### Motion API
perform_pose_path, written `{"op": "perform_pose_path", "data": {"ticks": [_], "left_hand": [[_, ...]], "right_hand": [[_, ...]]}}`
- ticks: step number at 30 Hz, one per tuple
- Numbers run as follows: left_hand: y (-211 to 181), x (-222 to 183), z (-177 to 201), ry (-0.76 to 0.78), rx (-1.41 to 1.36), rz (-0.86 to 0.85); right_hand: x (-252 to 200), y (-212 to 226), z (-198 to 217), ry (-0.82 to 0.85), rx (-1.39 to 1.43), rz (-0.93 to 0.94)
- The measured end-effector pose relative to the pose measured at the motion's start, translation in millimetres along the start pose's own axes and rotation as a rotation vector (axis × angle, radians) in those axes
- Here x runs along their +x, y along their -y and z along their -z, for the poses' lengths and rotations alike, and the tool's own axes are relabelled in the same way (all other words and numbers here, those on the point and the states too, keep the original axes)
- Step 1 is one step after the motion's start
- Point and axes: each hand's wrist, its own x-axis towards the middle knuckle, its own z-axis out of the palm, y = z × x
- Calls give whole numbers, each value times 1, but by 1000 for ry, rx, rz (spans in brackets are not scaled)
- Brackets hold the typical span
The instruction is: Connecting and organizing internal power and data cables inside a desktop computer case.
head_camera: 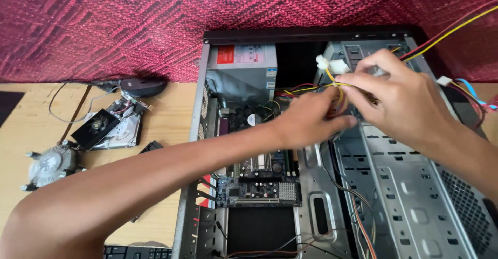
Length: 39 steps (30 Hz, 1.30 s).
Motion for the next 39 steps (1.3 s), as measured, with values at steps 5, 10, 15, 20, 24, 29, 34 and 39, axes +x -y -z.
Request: {"op": "perform_pose_path", "data": {"ticks": [5, 10, 15, 20, 24, 29, 34, 39], "left_hand": [[0, -10, 33, 145, -28, -19], [-25, -26, 71, 401, 15, 188], [-32, -32, 80, 696, 306, 286], [-36, -39, 74, 749, 393, 293], [-45, -41, 69, 722, 388, 341], [-48, -35, 50, 754, 546, 303], [-35, -37, 36, 446, 297, 19], [-13, -38, 27, 399, 451, -134]], "right_hand": [[1, -6, 0, -27, 20, 32], [6, 0, 5, 8, 86, 36], [13, 2, 6, 115, 509, 53], [7, 6, 1, 89, 349, 131], [1, 7, -5, 14, 200, 145], [-3, 12, -9, 9, 96, 238], [1, 14, -4, 10, -136, 302], [4, 9, 0, 151, -48, 11]]}}
